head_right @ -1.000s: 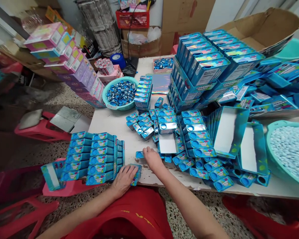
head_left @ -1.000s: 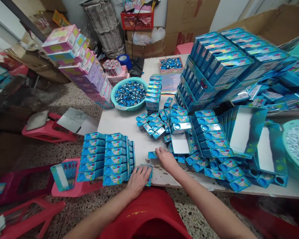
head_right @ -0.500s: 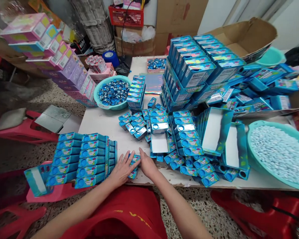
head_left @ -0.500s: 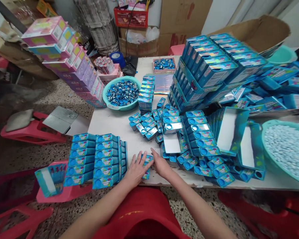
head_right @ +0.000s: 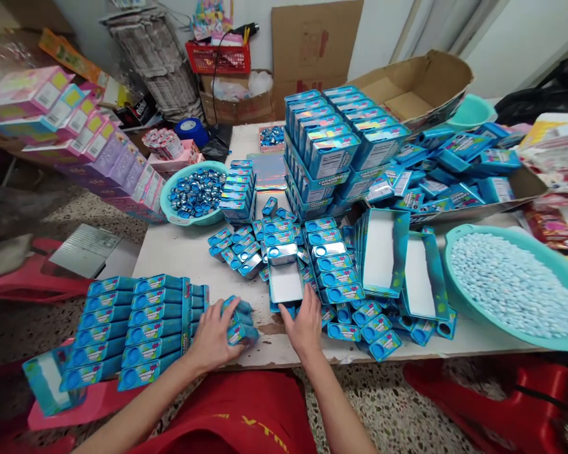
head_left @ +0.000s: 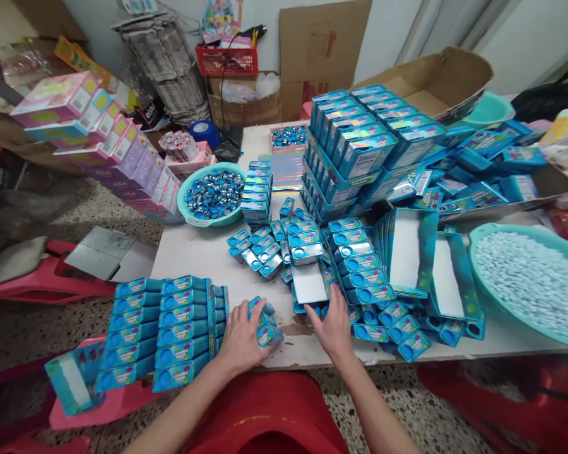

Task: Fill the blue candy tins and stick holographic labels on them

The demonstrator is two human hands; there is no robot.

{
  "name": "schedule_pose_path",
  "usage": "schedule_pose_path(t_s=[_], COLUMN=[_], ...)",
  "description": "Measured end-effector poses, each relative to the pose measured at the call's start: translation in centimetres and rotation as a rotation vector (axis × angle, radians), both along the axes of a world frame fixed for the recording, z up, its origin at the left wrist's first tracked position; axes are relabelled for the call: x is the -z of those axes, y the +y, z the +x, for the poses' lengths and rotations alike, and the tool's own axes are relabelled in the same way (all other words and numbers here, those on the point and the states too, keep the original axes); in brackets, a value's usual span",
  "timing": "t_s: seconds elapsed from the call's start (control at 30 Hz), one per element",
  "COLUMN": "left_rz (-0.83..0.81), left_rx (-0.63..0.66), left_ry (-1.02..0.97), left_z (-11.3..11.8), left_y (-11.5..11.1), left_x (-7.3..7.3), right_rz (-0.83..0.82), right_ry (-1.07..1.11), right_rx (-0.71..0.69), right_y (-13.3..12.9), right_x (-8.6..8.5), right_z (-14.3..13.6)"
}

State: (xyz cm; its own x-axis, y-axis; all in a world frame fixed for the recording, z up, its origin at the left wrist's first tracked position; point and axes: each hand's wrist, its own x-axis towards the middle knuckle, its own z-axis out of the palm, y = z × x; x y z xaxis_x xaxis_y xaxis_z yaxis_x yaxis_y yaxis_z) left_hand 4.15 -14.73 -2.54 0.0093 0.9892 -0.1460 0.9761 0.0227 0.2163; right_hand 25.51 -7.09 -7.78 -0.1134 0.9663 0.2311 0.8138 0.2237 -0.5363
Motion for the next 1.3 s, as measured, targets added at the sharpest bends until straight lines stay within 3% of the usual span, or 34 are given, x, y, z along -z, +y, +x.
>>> schedule_pose_path(t_s=[0.07, 0.13, 0.23, 0.33, 0.43, 0.53, 0.73, 0.9, 1.07, 1.17, 1.3], left_rz=[0.086, 0.155, 0.213, 0.215, 0.155, 0.112, 0.052, 0.066, -0.01, 0.009, 0.07], left_rx=[0.003, 0.109, 0.27, 0.359, 0.393, 0.379, 0.383, 0.417, 0.391, 0.366, 0.425], left_ry=[-0.083, -0.178, -0.259, -0.201, -0.041, 0.084, 0.23, 0.187, 0.224, 0.239, 0.238], left_z=[0.2, 0.8, 2.6, 4.8, 6.4, 7.5, 8.6, 8.4, 10.4, 10.9, 10.0], left_y=[1.8, 4.4, 8.8, 12.3, 13.9, 14.2, 14.2, 14.4, 15.6, 15.8, 14.7], left_x=[-3.4, -6.5, -8.9, -8.1, -6.3, -5.9, -7.2, -7.1, -7.5, -6.8, -4.9], right_rz=[-0.063, -0.101, -0.106, -0.071, -0.052, -0.081, -0.081, -0.053, -0.046, -0.038, -0.032], right_ry=[-0.014, -0.01, 0.034, 0.082, 0.102, 0.112, 0.121, 0.123, 0.115, 0.106, 0.119], right_rx=[0.045, 0.11, 0.195, 0.239, 0.254, 0.256, 0.271, 0.279, 0.307, 0.338, 0.329], right_y=[0.0, -0.1, -0.2, 0.0, 0.3, 0.4, 0.6, 0.6, 0.7, 0.7, 0.6], right_x=[0.5, 0.7, 0.7, 0.9, 1.1, 0.9, 0.5, 0.7, 1.0, 1.1, 1.2], right_z=[-0.3, -0.9, -1.9, -2.7, -3.0, -3.0, -2.9, -3.0, -3.1, -3.1, -3.1])
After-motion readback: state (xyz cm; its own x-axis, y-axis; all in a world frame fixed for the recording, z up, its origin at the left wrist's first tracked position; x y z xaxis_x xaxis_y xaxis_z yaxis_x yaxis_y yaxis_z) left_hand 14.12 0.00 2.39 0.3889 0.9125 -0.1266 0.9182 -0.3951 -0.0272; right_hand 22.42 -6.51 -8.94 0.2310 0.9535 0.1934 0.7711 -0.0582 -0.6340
